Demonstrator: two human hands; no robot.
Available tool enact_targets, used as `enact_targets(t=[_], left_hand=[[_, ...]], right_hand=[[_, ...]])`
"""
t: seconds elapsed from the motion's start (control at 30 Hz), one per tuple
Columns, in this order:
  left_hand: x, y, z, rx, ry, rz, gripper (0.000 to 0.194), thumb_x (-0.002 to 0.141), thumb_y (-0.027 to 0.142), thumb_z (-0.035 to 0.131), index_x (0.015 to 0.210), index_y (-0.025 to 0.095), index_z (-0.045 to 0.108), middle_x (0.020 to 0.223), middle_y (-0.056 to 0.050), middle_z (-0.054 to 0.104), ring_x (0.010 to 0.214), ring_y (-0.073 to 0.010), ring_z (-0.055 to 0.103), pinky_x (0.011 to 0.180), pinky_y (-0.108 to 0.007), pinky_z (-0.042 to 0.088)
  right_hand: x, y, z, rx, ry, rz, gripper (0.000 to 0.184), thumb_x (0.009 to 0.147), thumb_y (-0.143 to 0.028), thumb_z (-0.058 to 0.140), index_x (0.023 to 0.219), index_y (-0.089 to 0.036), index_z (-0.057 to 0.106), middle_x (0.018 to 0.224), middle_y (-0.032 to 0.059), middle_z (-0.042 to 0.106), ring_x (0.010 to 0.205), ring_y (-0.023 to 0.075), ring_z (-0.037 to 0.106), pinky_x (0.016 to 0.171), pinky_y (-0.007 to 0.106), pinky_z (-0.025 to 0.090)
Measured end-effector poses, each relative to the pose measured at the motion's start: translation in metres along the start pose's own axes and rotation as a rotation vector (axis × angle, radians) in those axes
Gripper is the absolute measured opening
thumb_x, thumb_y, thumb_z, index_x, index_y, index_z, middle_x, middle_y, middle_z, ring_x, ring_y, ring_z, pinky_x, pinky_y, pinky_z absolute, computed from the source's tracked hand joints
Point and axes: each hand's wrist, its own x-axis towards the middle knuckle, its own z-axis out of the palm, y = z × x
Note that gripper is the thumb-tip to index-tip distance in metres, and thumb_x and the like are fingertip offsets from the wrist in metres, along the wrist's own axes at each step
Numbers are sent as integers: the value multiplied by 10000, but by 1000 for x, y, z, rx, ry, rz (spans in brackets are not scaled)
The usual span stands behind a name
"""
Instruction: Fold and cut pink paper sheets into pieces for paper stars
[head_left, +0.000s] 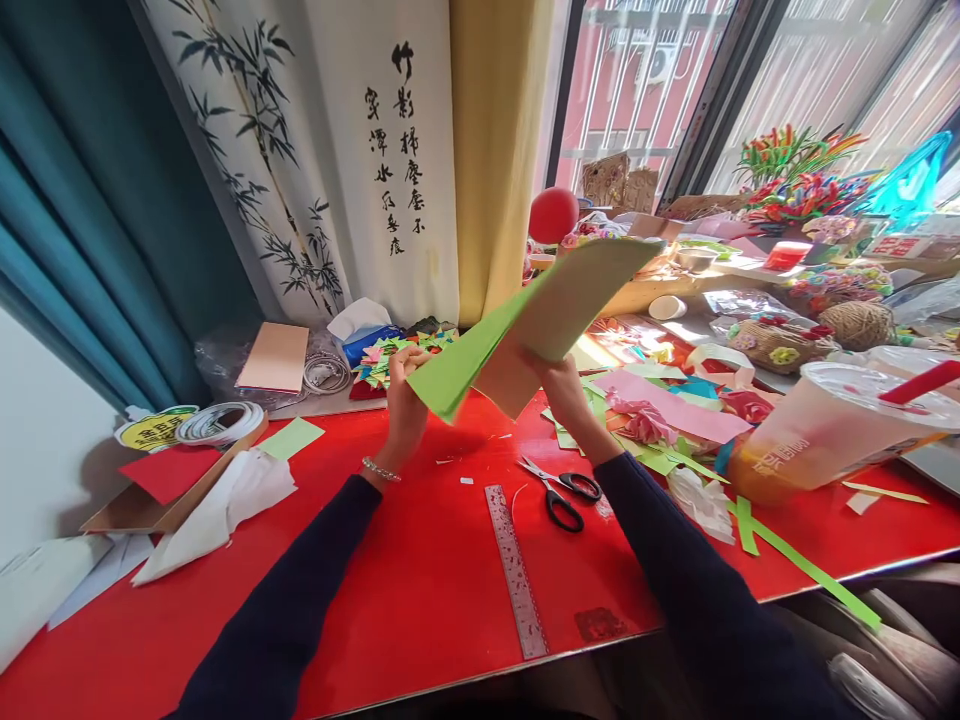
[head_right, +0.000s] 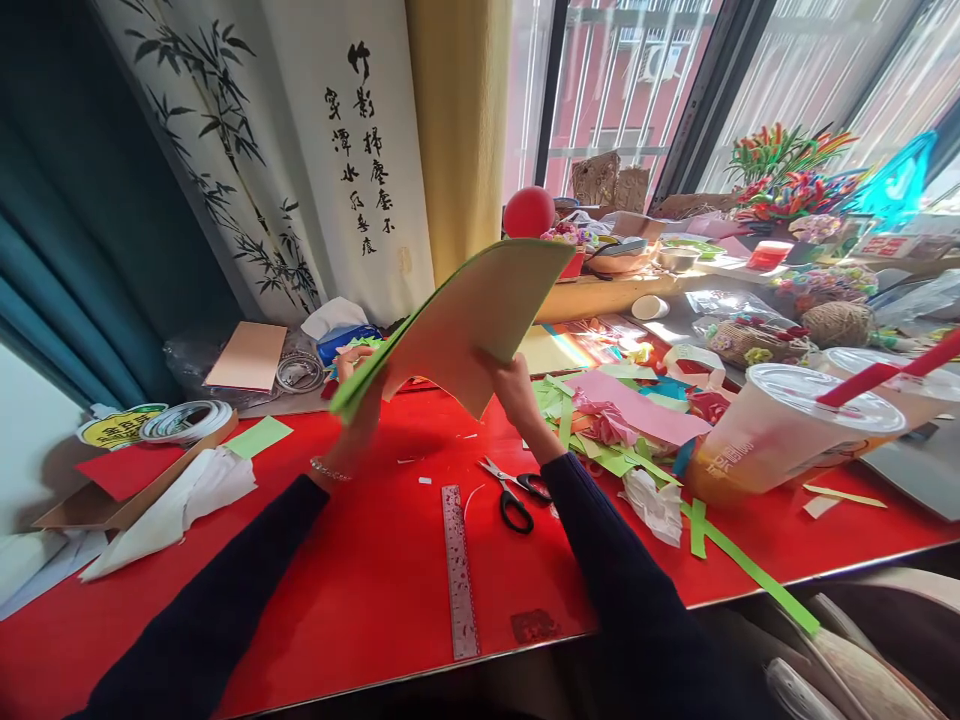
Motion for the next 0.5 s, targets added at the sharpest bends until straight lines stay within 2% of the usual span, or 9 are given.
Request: enact_targets(t=[0.07, 0.17, 0.3, 0.37, 0.5], left_hand=[[8, 7, -2, 43, 18, 29, 321, 788, 376, 676, 1050, 239, 551, 1041, -54, 634, 1046, -234, 588, 929, -366, 468], [13, 9, -5, 92, 4, 30, 289, 805, 387, 659, 1028, 221, 579, 977, -51, 656, 1000, -239, 604, 917, -381, 475], [9, 9, -2, 104, -64, 16, 327, 849, 456, 591, 1054, 201, 597, 1052, -73, 666, 997, -236, 617, 880, -378, 493], [7, 16, 0, 93, -71, 30, 377, 869, 476, 558, 1130, 204, 569, 1120, -83, 651, 1043, -226, 607, 901, -363, 488], [5, 30, 3, 18, -51, 97, 541, 848, 439, 611, 1317, 245, 422, 1256, -79, 588, 1145, -196, 566, 1014, -329, 429]], right_hand=[[3, -8, -2, -47, 27, -30, 309, 753, -493, 610, 823, -194, 647, 866, 49, 669, 865, 239, 579, 760, 372, 477], [0, -15, -1, -142, 9, -53, 269, 739, -470, 623, 740, -202, 635, 723, 28, 628, 765, 226, 557, 701, 358, 450], [-7, -21, 6, -255, -22, -96, 252, 738, -407, 610, 611, -192, 576, 525, -20, 479, 602, 168, 471, 635, 321, 397], [-5, -29, 9, -278, -3, -132, 272, 778, -410, 561, 632, -181, 570, 531, -30, 456, 590, 145, 439, 629, 304, 382], [2, -42, 17, -247, 35, -191, 285, 822, -432, 511, 810, -165, 610, 706, -7, 580, 690, 145, 486, 655, 278, 402]])
